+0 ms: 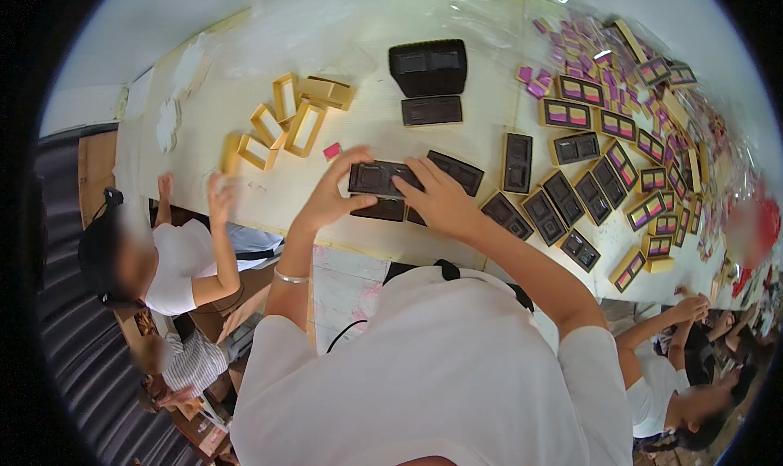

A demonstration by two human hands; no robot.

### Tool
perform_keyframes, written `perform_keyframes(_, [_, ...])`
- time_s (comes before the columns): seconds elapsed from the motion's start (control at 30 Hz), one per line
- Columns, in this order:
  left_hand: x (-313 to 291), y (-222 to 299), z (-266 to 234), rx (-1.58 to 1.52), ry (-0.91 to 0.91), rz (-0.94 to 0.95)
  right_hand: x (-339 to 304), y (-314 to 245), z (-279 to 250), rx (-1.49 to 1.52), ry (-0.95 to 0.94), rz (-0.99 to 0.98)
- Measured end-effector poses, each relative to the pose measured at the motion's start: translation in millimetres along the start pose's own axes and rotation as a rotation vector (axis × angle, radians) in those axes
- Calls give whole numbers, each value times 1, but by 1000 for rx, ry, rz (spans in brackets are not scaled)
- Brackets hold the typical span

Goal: The person assembles cosmetic compacts by placing small colored inserts into black trays and then inserting the trays into gold boxes. The person handles the components one at a time, repeatedly picking up inserts and trays, and placing them into boxes on a shared table.

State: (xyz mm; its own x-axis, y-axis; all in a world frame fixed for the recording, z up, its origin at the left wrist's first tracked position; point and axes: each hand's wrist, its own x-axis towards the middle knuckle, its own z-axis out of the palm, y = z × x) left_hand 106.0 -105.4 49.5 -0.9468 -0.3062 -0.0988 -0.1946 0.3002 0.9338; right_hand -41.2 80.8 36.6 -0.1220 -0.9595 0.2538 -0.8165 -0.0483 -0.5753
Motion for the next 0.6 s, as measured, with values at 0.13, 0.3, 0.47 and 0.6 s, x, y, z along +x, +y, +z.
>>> perform_keyframes(0.13, [22,-19,-43,194,362,-91,39,36,69,-182,-145,4])
perform_keyframes(0.3, [71,-48,-78,823,445,109,46,58,64,-414,-217,73])
perform_keyframes(0.47, [105,-78,-94,1102,342,148,80,66,-15,-300,306,30])
perform_keyframes(0.6, [103,-43,-100,987,233,165,104,103,-51,-585,216,119])
